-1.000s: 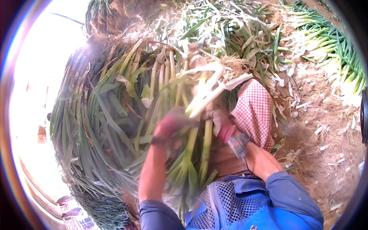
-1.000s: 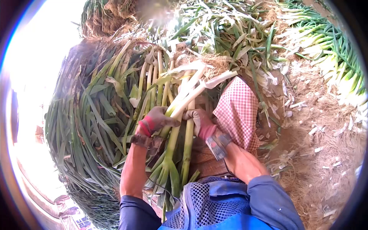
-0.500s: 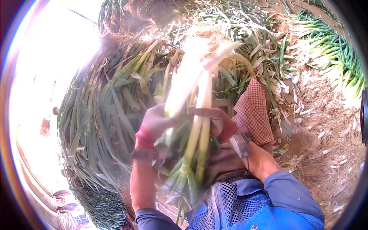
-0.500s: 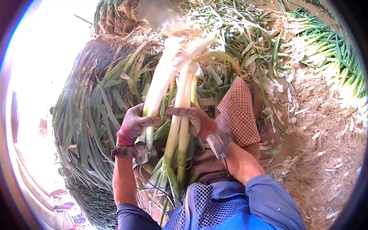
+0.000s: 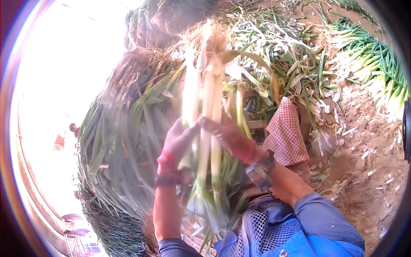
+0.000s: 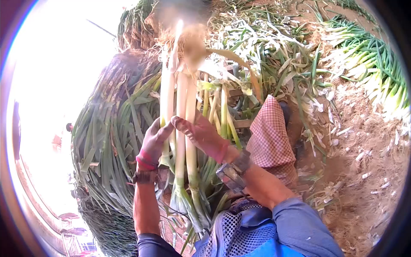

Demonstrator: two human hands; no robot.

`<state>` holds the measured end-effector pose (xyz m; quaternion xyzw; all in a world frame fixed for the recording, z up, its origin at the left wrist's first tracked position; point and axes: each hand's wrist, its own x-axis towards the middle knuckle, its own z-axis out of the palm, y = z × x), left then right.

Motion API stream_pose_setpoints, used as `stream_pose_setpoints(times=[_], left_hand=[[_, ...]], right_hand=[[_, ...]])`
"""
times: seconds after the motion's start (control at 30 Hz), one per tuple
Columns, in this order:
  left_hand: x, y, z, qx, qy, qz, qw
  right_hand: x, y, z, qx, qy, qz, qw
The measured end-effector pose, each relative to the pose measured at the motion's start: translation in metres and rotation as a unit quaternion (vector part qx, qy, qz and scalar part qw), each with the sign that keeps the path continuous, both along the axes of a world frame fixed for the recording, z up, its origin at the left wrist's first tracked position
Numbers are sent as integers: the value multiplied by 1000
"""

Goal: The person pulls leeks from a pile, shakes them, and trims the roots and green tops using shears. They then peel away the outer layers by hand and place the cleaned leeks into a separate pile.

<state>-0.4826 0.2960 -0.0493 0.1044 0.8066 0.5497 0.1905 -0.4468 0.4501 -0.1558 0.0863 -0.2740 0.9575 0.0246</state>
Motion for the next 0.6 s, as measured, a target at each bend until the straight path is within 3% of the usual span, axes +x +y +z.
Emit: stream_pose_setpoints(times=[0.07, 0.13, 0.17, 0.2, 0.27, 0.3, 0.33, 0.37, 0.4, 0.5, 0.6], left_hand=[[14, -1, 0, 17, 9, -47, 999], [16, -16, -20, -74, 105, -98, 987], [30, -3, -3, -128, 108, -88, 982], [28, -13, -23, -114, 172, -85, 975], [33, 4, 11, -232, 99, -58, 966], [26, -10, 2, -219, 159, -36, 962], [18, -24, -6, -206, 218, -12, 954], [24, -15, 23, -115, 228, -11, 967], [15, -27, 37, -156, 295, -42, 942], [42, -14, 136, -124, 184, 23, 975], [55, -17, 185, -66, 146, 14, 987]], right_hand=[[2, 1, 6, -11, 3, 17, 1000], [15, 11, 38, 125, 17, 12, 992], [21, 17, 43, 171, -6, 55, 984], [19, 20, 49, 170, -6, 55, 984], [14, 24, 69, 268, 37, 158, 950], [20, 20, 83, 234, 61, 92, 966], [16, 14, 89, 234, 65, 92, 966], [10, 7, 94, 211, 125, 58, 968], [3, -1, 102, 187, 186, 24, 964], [1, -11, 172, 26, 236, 61, 970], [-3, -26, 201, 33, 232, 60, 970]])
